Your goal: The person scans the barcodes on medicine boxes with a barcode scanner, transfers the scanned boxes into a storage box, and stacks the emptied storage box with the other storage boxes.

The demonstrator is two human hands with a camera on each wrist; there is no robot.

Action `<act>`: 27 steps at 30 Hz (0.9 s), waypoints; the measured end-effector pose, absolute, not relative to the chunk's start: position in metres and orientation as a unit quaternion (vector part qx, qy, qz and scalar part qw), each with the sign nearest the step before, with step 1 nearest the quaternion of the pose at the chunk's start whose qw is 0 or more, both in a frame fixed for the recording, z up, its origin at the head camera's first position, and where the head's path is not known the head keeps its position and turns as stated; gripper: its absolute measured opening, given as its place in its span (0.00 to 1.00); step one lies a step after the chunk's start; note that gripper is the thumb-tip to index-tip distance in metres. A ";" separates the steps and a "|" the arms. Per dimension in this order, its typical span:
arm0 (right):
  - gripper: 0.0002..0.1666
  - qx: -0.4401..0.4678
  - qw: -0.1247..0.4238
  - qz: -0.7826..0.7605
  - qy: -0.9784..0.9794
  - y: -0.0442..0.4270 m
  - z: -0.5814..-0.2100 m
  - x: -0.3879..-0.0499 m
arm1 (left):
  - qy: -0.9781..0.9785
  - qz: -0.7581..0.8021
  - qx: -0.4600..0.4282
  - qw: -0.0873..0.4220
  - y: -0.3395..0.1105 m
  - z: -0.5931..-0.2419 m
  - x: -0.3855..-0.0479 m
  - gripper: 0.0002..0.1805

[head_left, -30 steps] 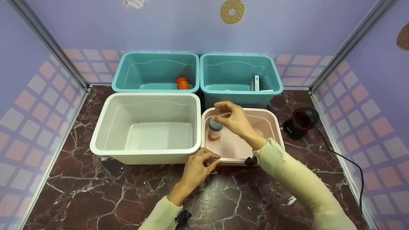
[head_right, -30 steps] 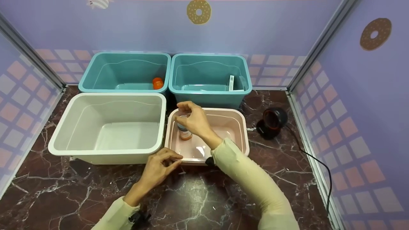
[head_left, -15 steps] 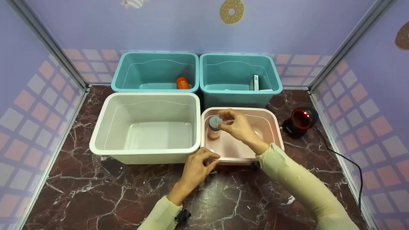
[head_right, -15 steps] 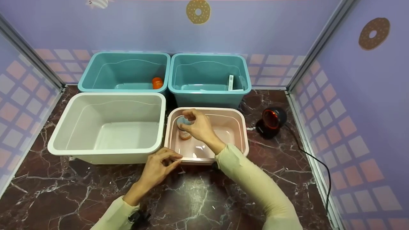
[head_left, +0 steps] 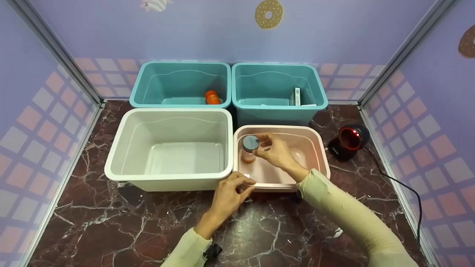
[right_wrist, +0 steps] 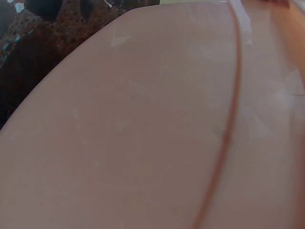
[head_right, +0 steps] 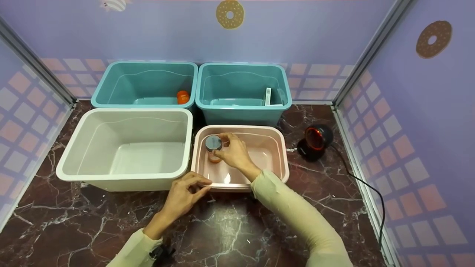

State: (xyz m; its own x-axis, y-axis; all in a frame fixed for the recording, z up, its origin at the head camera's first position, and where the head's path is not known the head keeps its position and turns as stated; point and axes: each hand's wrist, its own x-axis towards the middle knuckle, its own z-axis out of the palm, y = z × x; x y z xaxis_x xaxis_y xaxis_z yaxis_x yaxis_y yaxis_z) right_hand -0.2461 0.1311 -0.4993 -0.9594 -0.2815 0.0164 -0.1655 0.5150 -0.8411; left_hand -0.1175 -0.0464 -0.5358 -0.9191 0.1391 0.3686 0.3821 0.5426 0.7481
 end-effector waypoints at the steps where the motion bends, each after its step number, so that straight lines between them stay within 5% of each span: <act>1: 0.33 -0.129 0.059 -0.472 0.870 0.131 -0.500 -0.247 | -0.868 -0.454 -0.150 0.135 -0.046 -0.536 -0.118 0.07; 27: 0.36 -0.147 0.084 -0.370 0.914 0.119 -0.501 -0.261 | -0.859 -0.462 -0.162 0.154 -0.046 -0.538 -0.118 0.06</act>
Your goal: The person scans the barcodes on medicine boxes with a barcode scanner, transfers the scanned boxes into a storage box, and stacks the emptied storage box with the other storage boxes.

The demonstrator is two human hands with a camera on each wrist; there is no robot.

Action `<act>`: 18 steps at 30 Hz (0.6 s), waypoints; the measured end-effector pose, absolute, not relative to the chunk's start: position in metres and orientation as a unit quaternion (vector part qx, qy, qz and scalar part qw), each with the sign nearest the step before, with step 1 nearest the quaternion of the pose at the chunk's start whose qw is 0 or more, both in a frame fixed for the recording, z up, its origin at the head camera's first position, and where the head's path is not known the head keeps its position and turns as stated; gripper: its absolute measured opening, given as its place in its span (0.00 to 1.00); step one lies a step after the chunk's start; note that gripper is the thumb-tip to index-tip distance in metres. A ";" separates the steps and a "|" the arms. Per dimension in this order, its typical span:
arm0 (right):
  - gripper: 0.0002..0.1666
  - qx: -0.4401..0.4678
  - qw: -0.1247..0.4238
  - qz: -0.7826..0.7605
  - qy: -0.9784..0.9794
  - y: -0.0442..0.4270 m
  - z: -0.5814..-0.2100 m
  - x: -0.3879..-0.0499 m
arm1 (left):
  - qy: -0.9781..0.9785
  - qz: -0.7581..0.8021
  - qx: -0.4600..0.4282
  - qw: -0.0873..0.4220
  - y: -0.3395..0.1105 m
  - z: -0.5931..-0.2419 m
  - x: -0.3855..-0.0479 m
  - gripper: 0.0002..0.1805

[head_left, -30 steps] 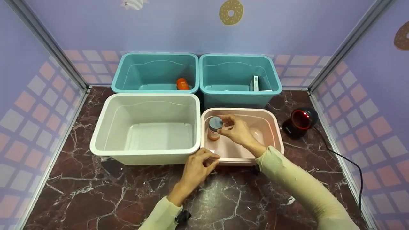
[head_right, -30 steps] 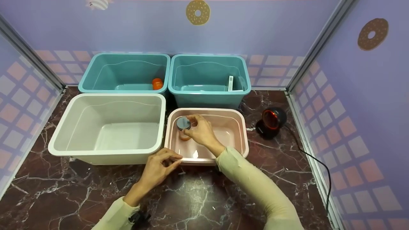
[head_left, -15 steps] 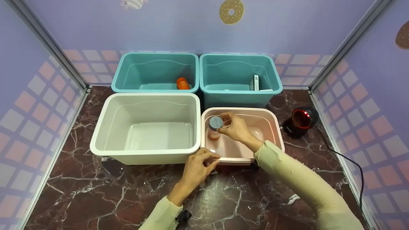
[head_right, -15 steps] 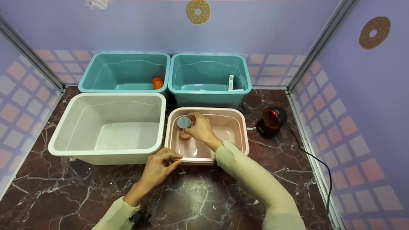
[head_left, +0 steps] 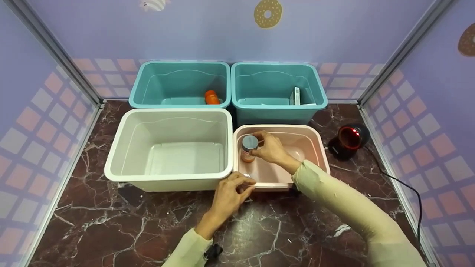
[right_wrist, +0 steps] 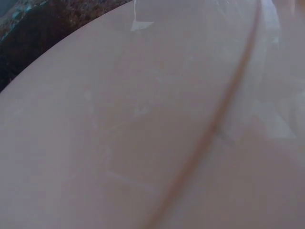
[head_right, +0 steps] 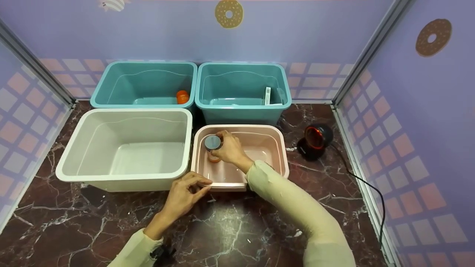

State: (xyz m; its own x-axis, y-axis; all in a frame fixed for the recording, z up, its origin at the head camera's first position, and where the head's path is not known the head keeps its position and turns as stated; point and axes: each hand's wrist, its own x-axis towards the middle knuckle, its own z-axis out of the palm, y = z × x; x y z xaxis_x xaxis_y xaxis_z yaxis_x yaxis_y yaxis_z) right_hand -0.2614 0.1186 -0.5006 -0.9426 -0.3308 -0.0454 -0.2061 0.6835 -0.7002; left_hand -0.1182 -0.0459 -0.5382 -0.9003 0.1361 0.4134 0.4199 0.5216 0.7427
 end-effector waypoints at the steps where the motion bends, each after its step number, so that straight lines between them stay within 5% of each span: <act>1: 0.37 -0.148 0.085 -0.368 0.914 0.119 -0.501 -0.261 | -0.858 -0.462 -0.162 0.155 -0.046 -0.538 -0.118 0.06; 18: 0.43 -0.164 0.108 -0.351 0.915 0.132 -0.490 -0.249 | -0.869 -0.458 -0.146 0.121 -0.045 -0.535 -0.118 0.07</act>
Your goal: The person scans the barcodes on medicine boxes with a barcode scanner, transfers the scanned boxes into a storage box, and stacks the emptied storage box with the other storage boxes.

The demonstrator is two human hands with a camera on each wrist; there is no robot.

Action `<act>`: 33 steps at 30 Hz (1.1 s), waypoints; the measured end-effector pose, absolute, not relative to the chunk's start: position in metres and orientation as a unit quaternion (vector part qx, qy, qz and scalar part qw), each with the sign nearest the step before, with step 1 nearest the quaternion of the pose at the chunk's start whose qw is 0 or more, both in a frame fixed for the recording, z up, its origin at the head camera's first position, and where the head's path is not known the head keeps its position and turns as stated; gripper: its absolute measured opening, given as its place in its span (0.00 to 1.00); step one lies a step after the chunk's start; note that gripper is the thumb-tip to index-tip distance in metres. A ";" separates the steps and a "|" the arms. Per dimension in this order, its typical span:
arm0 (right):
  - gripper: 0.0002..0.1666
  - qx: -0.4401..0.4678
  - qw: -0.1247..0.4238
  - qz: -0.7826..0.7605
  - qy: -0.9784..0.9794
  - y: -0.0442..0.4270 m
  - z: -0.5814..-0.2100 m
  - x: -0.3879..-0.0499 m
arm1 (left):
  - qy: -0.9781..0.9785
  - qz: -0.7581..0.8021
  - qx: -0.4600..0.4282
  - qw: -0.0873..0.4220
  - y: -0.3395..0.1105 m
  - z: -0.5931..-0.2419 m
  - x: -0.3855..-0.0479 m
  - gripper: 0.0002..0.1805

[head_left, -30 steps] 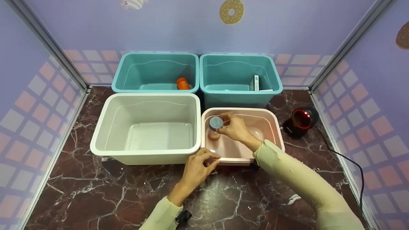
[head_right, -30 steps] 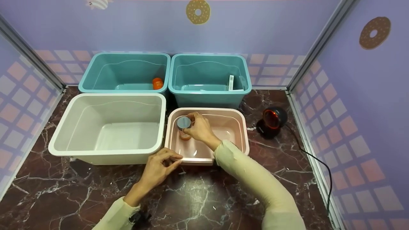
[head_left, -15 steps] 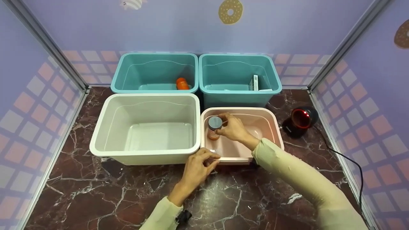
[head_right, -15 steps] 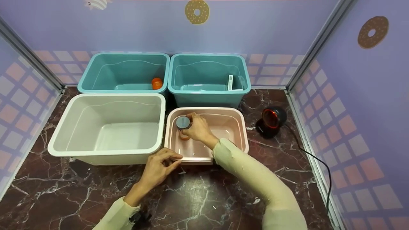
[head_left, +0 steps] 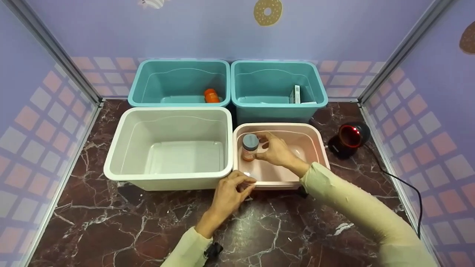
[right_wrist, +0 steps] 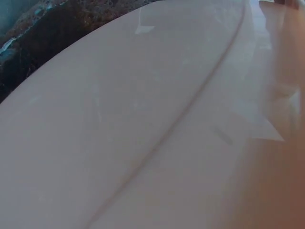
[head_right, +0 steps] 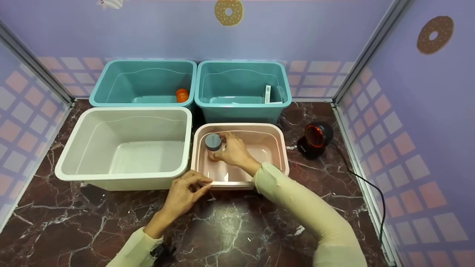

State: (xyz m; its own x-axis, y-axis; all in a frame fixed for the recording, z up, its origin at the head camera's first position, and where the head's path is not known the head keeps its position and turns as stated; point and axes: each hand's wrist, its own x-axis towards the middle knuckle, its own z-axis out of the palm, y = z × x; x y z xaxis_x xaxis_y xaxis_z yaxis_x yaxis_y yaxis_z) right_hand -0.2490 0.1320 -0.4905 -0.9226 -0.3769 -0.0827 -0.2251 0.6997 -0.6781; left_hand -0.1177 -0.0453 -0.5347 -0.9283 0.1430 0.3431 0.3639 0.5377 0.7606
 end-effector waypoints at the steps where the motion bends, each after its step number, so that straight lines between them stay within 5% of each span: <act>1: 0.43 -0.163 0.110 -0.352 0.915 0.133 -0.489 -0.248 | -0.868 -0.458 -0.146 0.121 -0.045 -0.535 -0.118 0.06; 18: 0.42 -0.175 0.108 -0.381 0.901 0.147 -0.453 -0.256 | -0.864 -0.464 -0.149 0.127 -0.045 -0.535 -0.118 0.06; 33: 0.33 -0.240 0.116 -0.316 0.911 0.147 -0.465 -0.292 | -0.864 -0.464 -0.151 0.127 -0.045 -0.535 -0.117 0.06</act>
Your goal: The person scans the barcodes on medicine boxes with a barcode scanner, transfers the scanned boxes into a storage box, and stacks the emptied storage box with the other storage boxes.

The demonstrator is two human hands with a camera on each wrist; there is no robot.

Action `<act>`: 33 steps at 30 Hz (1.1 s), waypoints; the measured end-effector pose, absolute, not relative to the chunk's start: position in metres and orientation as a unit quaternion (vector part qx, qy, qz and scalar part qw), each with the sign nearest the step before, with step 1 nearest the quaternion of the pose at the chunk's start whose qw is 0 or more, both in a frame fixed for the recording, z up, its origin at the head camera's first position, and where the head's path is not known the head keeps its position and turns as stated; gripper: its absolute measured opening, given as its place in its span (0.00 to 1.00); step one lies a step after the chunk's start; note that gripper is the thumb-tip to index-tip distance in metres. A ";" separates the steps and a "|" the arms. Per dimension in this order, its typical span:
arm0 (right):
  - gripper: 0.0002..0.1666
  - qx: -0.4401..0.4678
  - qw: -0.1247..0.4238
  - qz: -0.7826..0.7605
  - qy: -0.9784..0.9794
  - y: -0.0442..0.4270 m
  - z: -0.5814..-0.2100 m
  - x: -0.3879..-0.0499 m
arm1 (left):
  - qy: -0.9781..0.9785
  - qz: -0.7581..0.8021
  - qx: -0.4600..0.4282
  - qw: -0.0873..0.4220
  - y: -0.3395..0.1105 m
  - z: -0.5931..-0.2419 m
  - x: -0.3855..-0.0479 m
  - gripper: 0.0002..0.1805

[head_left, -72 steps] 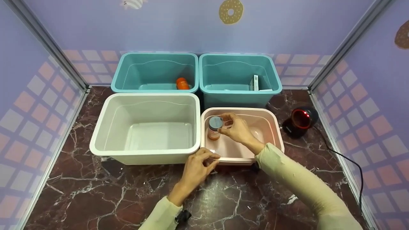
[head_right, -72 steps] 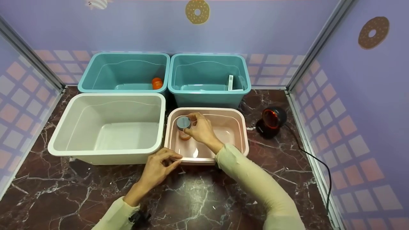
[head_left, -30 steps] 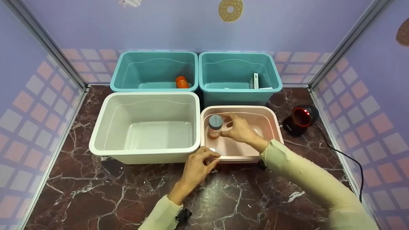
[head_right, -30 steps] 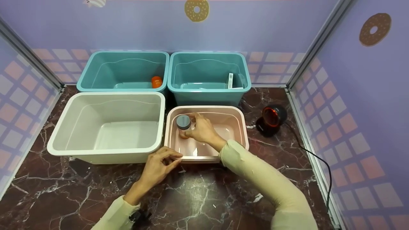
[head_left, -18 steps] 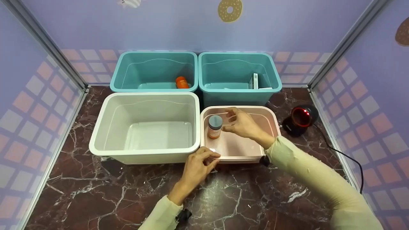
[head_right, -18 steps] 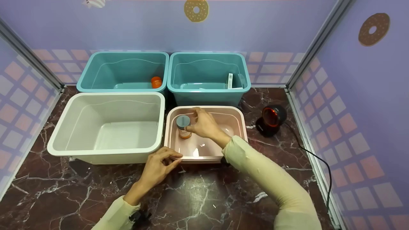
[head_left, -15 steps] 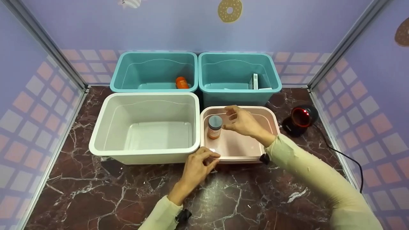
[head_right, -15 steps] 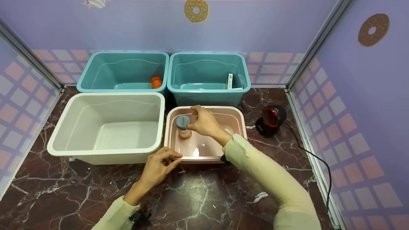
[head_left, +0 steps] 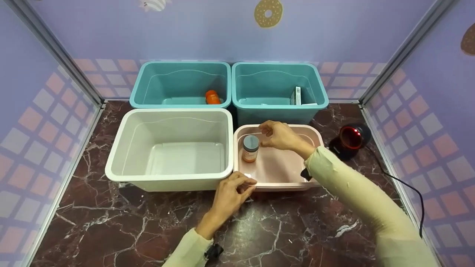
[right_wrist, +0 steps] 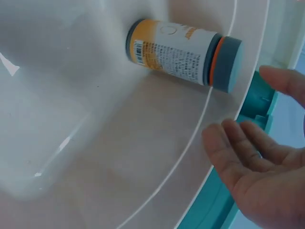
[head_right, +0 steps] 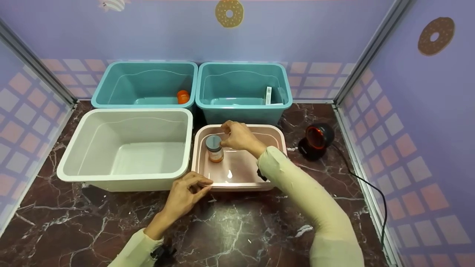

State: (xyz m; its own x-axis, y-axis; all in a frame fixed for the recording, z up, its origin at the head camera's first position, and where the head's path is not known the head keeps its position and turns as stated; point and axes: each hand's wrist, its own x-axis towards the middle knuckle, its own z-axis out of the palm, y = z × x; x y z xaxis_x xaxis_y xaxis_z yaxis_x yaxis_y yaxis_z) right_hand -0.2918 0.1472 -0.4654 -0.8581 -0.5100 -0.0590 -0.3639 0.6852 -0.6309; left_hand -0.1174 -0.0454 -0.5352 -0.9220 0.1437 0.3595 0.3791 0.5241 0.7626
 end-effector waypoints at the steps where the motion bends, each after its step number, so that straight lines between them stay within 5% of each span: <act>1: 0.33 -0.241 0.120 -0.316 0.909 0.146 -0.467 -0.293 | -0.865 -0.462 -0.150 0.125 -0.045 -0.535 -0.117 0.06; 22: 0.32 -0.294 0.165 -0.323 0.885 0.130 -0.494 -0.302 | -0.869 -0.455 -0.150 0.127 -0.045 -0.535 -0.118 0.06; 33: 0.34 -0.286 0.145 -0.302 0.898 0.122 -0.500 -0.301 | -0.868 -0.457 -0.147 0.123 -0.046 -0.534 -0.117 0.07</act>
State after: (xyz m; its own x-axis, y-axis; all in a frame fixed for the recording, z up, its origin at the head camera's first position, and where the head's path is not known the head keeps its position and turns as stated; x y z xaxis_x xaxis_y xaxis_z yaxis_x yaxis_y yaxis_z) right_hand -0.3013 0.1220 -0.5003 -0.7941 -0.6016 -0.0871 -0.4270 0.6540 -0.6244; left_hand -0.1173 -0.0457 -0.5343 -0.9265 0.1422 0.3484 0.3677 0.5384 0.7582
